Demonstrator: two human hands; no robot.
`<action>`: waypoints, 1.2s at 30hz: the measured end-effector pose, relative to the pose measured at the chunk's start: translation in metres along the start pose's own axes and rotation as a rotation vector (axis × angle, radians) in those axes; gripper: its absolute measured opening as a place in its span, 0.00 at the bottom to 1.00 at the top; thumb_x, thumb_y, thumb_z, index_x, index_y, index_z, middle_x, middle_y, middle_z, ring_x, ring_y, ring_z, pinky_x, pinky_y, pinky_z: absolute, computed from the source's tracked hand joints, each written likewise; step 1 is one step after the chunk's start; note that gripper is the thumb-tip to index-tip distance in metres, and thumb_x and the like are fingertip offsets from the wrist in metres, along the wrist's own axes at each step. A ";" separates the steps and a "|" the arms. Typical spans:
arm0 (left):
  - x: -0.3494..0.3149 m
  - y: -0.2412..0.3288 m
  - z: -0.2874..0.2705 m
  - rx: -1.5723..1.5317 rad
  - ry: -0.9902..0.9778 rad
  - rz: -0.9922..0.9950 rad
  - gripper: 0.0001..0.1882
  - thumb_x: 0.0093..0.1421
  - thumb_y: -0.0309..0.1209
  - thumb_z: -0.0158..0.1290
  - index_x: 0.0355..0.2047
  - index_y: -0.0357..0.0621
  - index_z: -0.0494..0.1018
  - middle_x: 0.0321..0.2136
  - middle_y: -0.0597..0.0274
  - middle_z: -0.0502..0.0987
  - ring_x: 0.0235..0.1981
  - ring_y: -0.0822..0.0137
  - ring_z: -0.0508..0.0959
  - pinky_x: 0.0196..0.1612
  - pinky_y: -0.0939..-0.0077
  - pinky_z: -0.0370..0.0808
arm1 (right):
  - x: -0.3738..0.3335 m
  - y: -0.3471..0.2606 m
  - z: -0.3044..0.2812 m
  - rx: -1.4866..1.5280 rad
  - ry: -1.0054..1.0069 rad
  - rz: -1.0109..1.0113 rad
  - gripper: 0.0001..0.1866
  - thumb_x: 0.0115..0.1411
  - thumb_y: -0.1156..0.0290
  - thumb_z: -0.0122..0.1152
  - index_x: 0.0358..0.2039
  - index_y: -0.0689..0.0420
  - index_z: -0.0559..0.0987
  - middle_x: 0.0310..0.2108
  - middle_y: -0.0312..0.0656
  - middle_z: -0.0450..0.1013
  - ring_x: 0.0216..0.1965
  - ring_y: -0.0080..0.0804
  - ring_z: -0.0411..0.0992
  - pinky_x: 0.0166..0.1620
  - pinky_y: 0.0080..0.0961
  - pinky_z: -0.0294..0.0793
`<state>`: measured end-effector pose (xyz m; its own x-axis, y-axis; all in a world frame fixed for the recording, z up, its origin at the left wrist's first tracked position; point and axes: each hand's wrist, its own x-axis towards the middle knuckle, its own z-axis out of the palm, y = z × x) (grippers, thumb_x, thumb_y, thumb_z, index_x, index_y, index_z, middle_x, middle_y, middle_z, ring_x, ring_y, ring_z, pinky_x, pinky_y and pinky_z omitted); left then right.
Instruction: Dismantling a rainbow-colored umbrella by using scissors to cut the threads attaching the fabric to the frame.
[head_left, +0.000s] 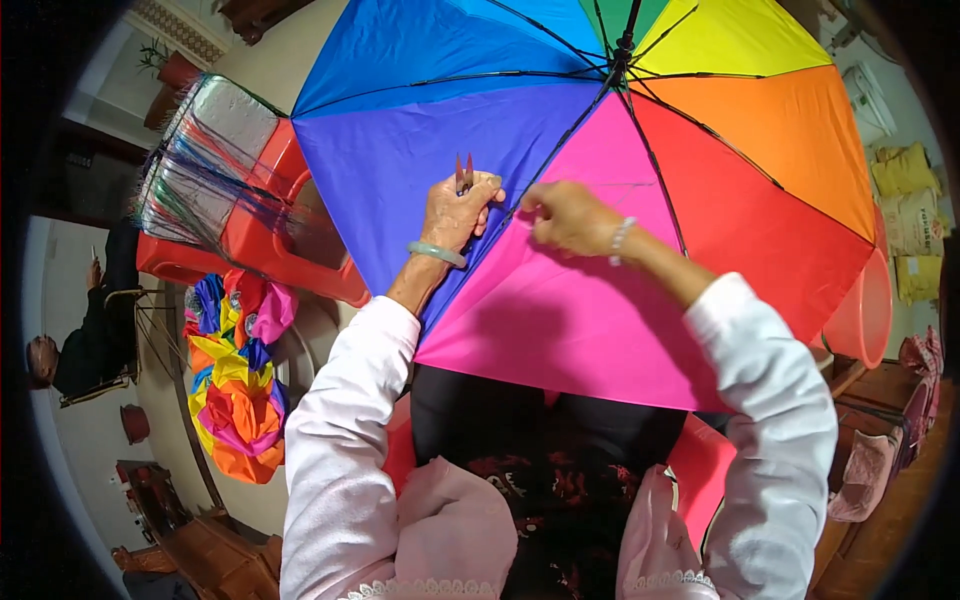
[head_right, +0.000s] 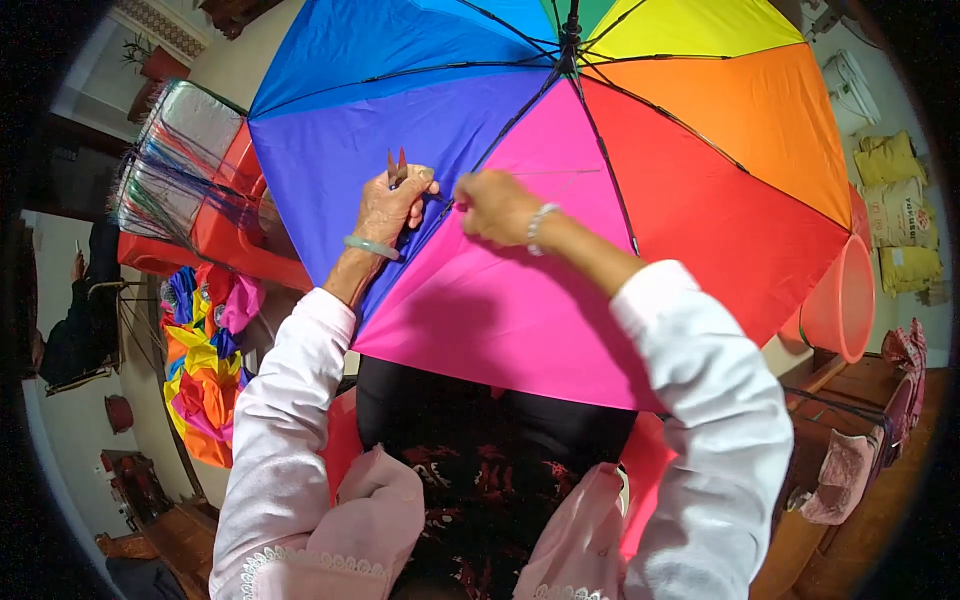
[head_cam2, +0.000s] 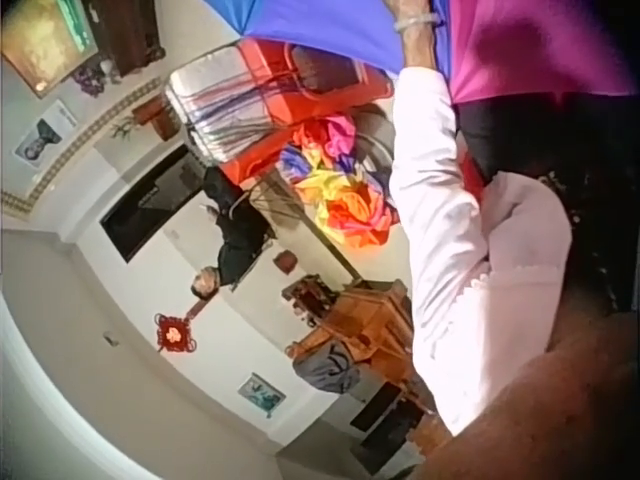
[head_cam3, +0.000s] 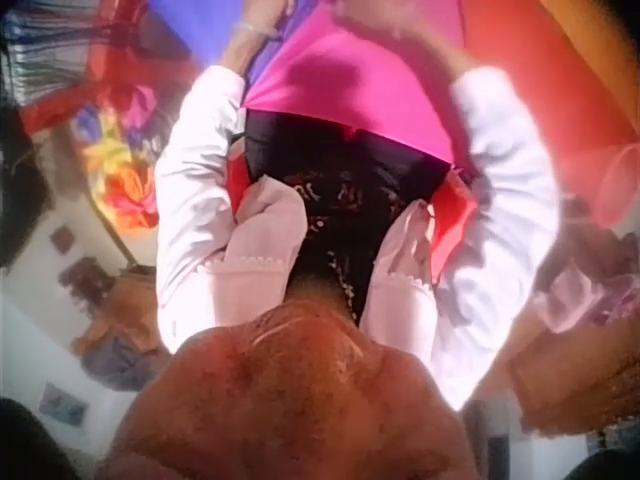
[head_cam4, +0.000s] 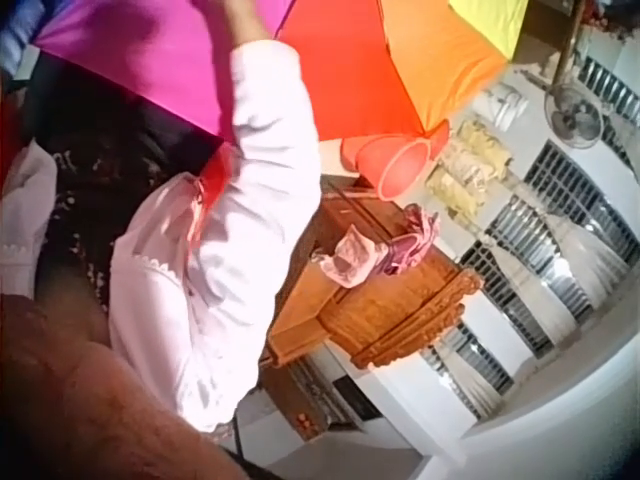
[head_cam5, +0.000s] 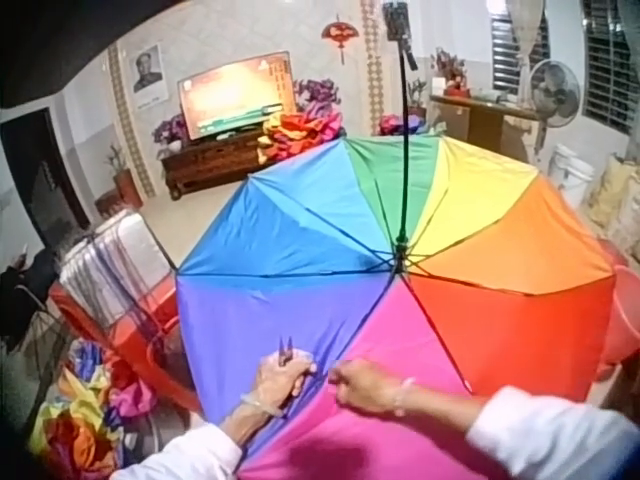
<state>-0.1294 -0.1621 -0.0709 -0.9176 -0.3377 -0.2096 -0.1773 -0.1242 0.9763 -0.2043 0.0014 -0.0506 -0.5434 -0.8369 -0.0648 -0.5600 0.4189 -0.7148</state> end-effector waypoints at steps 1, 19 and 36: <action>0.001 -0.002 0.001 -0.008 -0.008 0.021 0.09 0.54 0.32 0.51 0.27 0.37 0.71 0.19 0.65 0.72 0.12 0.81 0.64 0.13 0.88 0.61 | 0.008 0.001 0.013 -0.002 -0.001 -0.001 0.07 0.44 0.73 0.57 0.23 0.63 0.74 0.19 0.52 0.70 0.20 0.36 0.71 0.27 0.31 0.69; 0.009 -0.014 -0.006 0.191 -0.118 0.027 0.10 0.54 0.33 0.50 0.20 0.41 0.68 0.14 0.70 0.67 0.10 0.81 0.61 0.12 0.85 0.57 | -0.109 0.031 -0.265 0.634 1.054 -0.160 0.12 0.58 0.68 0.48 0.39 0.62 0.69 0.26 0.34 0.66 0.29 0.25 0.64 0.39 0.19 0.64; 0.011 -0.017 -0.002 0.686 -0.324 0.413 0.08 0.48 0.30 0.52 0.20 0.36 0.70 0.19 0.58 0.72 0.20 0.65 0.71 0.25 0.71 0.67 | -0.268 0.112 -0.275 0.652 1.139 0.047 0.10 0.59 0.71 0.50 0.38 0.63 0.70 0.27 0.34 0.63 0.30 0.21 0.62 0.37 0.18 0.64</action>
<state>-0.1362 -0.1659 -0.0896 -0.9936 0.0638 0.0930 0.1127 0.5758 0.8098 -0.2931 0.3689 0.0784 -0.9536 0.0726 0.2923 -0.2975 -0.0758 -0.9517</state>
